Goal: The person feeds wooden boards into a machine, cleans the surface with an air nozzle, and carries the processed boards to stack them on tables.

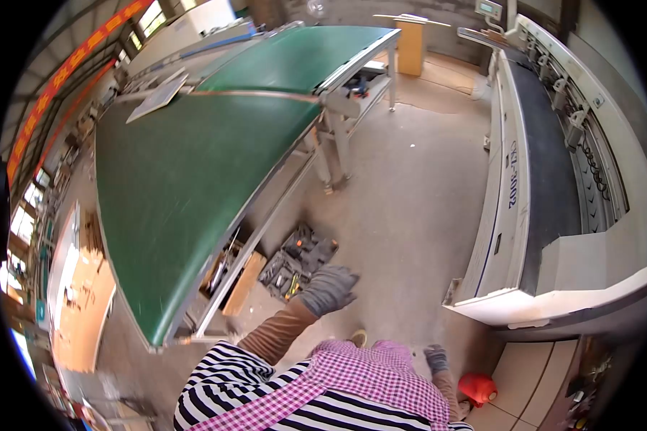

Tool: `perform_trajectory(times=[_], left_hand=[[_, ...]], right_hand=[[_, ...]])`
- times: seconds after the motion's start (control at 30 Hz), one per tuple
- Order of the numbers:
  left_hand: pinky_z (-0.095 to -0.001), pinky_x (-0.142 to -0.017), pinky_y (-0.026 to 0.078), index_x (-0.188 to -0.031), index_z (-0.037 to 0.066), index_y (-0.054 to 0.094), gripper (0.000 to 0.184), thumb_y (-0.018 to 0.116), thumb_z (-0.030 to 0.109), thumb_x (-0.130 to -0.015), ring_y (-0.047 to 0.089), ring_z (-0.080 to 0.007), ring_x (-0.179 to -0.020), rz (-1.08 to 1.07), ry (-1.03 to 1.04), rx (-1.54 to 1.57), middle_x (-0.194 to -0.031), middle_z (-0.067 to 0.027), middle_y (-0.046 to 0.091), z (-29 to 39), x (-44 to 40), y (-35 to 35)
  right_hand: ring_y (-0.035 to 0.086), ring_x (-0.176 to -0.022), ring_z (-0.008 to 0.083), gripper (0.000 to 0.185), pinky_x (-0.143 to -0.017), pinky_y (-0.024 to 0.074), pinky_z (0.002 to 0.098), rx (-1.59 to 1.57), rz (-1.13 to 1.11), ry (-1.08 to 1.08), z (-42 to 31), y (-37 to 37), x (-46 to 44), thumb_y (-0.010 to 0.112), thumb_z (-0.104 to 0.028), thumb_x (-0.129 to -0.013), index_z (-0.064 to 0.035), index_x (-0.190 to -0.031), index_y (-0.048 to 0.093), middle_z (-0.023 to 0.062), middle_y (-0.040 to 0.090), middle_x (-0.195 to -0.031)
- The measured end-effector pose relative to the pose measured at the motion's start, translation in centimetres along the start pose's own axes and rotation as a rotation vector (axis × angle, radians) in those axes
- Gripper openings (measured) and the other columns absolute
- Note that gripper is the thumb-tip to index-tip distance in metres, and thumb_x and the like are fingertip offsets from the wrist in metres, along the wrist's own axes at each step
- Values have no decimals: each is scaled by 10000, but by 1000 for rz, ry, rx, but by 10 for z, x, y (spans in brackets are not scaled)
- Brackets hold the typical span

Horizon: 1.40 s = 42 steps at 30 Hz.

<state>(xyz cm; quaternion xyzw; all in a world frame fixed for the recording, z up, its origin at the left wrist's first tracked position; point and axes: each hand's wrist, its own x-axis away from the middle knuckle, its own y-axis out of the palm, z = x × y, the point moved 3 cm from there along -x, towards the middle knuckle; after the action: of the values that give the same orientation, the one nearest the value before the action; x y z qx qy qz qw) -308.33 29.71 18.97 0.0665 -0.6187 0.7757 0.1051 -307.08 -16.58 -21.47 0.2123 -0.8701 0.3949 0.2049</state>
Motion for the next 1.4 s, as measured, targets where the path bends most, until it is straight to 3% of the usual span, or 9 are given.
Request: perform_trajectory(times=[0.1,0.17,0.33,0.47,0.77,0.9,1.07,1.27,1.4], left_hand=[[-443,-834,491,-1116,48,589,423,638,334,-809,614,-350,-947,360,367,24,-1060,-182,612,20,-133,-44],[-446,-841,491,-1137,39,582,423,639,309,-817,610,-359,-956,124,460,109,-1070,-187,608,39,-218,-54],[-451,-850,495,-1209,35,559,480,655,311,-829,602,-381,-990,-250,673,325,-1097,-174,611,38,-373,-47],[-444,-879,492,-1240,48,553,513,639,314,-810,607,-360,-1036,-492,211,107,-1194,-192,599,-36,-489,-45],[-432,-1016,419,-1298,81,528,627,574,511,-844,526,-315,-1224,-486,-204,100,-1310,-169,562,-237,-719,-58],[-444,-1034,403,-1303,93,526,626,569,522,-849,513,-322,-1246,-729,-231,123,-1331,-190,545,-266,-884,-101],[-447,-898,490,-1258,91,549,556,618,453,-842,595,-339,-1100,-407,68,-40,-1204,-172,616,-266,-1143,-217],[-442,-870,491,-1250,53,543,512,628,363,-851,599,-338,-1059,-155,479,-31,-1178,-168,602,-190,-1393,-363],[-443,-828,500,-1091,79,598,339,638,302,-840,623,-351,-991,-119,672,82,-1051,-175,643,-179,-1527,-354]], right_hand=[[665,-864,323,333,-770,528,416,-221,-8,301,-47,-54,-41,635,-270,-792,-38,-1027,677,214,682,-929],[663,-912,307,336,-789,528,423,-36,-38,262,-25,-57,-105,642,-282,-791,-38,-1019,679,195,682,-979],[635,-1014,319,388,-871,510,426,787,-262,-380,-89,-58,-301,629,-325,-807,-36,-1062,675,205,641,-1142],[599,-1095,374,443,-943,478,430,320,-145,87,-308,-207,-379,585,-331,-823,-35,-1146,651,236,600,-1222],[599,-1056,419,489,-923,470,454,88,23,-220,-535,-410,-717,548,-365,-817,-6,-1140,627,273,638,-1090],[581,-1114,395,520,-957,455,454,415,-169,-172,-493,-380,-883,541,-407,-838,-32,-1191,611,256,609,-1182],[550,-1183,370,518,-1002,420,445,527,-555,180,-481,-460,-944,503,-442,-872,-49,-1179,645,218,571,-1275],[564,-1157,364,581,-981,433,427,386,-205,279,-514,-613,-1075,433,-518,-885,-58,-1165,652,224,602,-1211],[568,-1163,358,542,-988,430,423,693,-431,39,-433,-586,-1277,414,-467,-902,-61,-1172,652,213,608,-1217]])
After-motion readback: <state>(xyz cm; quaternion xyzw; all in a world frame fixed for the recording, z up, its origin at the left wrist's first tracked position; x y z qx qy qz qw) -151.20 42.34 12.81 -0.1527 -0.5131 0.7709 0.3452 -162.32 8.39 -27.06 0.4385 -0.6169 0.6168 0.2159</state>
